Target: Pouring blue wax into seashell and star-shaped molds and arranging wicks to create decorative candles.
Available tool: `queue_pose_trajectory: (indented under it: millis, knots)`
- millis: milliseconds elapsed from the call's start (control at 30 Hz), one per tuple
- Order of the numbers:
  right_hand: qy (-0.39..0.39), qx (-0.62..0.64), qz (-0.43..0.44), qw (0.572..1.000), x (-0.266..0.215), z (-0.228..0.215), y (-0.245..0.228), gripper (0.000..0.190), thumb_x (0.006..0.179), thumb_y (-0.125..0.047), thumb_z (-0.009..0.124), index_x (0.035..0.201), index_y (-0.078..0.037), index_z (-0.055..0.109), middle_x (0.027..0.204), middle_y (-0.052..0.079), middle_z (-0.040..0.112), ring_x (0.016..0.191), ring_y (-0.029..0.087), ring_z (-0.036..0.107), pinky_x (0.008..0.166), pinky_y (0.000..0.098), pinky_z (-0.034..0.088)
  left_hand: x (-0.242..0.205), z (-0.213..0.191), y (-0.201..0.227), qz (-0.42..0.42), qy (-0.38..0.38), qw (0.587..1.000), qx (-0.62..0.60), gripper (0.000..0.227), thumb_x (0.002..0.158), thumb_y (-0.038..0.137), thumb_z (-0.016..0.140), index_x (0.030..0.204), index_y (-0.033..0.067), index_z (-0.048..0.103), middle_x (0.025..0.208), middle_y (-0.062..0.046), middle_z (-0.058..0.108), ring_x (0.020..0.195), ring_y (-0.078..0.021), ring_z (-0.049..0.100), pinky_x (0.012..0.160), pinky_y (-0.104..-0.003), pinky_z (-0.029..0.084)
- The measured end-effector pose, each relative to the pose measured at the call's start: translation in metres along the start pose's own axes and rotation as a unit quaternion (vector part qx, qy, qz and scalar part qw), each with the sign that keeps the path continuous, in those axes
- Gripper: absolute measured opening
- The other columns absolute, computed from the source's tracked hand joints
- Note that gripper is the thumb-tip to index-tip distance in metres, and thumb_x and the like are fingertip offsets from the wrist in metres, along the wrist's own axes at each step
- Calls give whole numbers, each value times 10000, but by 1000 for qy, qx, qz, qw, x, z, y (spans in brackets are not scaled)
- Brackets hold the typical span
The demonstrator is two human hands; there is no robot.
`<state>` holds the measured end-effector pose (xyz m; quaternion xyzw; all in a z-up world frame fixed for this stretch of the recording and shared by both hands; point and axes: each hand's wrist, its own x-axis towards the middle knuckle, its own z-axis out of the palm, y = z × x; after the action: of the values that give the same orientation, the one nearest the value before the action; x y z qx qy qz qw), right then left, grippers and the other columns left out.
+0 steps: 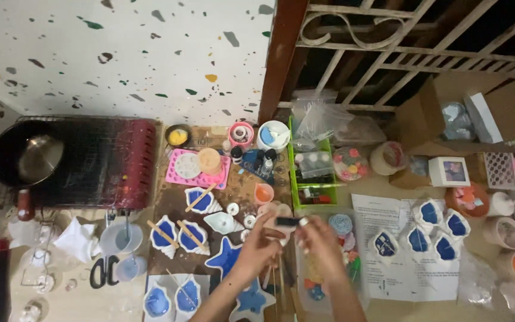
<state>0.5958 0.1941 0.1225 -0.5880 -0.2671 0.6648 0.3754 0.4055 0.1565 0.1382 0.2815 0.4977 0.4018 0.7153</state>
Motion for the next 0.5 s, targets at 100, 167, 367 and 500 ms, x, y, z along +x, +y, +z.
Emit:
queue_pose_trajectory:
  millis: [100, 167, 367, 500]
  knots:
    - [148, -166, -234, 946, 107, -95, 19, 145, 965, -128, 631, 982, -18, 723, 736, 18, 663, 615, 112, 598, 533, 292, 483, 18, 2, -32, 24, 0, 999, -36, 800, 867, 91, 626, 1575, 270, 299, 1191, -99, 687, 880, -146, 700, 670, -279, 581]
    - [225, -241, -317, 889, 140, -111, -5, 144, 951, -113, 677, 1045, -15, 726, 753, 55, 649, 656, 153, 581, 580, 317, 482, 10, -2, -14, -17, -37, 992, -118, 661, 920, 168, 591, 1547, 164, 383, 1229, -107, 692, 965, -157, 692, 767, -299, 564]
    - [189, -433, -443, 762, 214, -140, -38, 235, 864, -99, 732, 1080, -10, 709, 940, 146, 710, 746, 238, 678, 682, 345, 521, -13, -9, 18, -37, -136, 946, -291, 672, 966, 474, 425, 1483, 51, 504, 1337, -104, 671, 1153, -198, 644, 972, -365, 502]
    - [144, -471, -421, 761, 246, -151, -36, 203, 890, -85, 711, 1077, -22, 757, 844, 143, 707, 741, 236, 664, 694, 351, 517, -24, -8, 38, 6, -195, 922, -334, 728, 986, 546, 400, 1467, 10, 510, 1393, -134, 641, 1223, -221, 618, 1024, -373, 479]
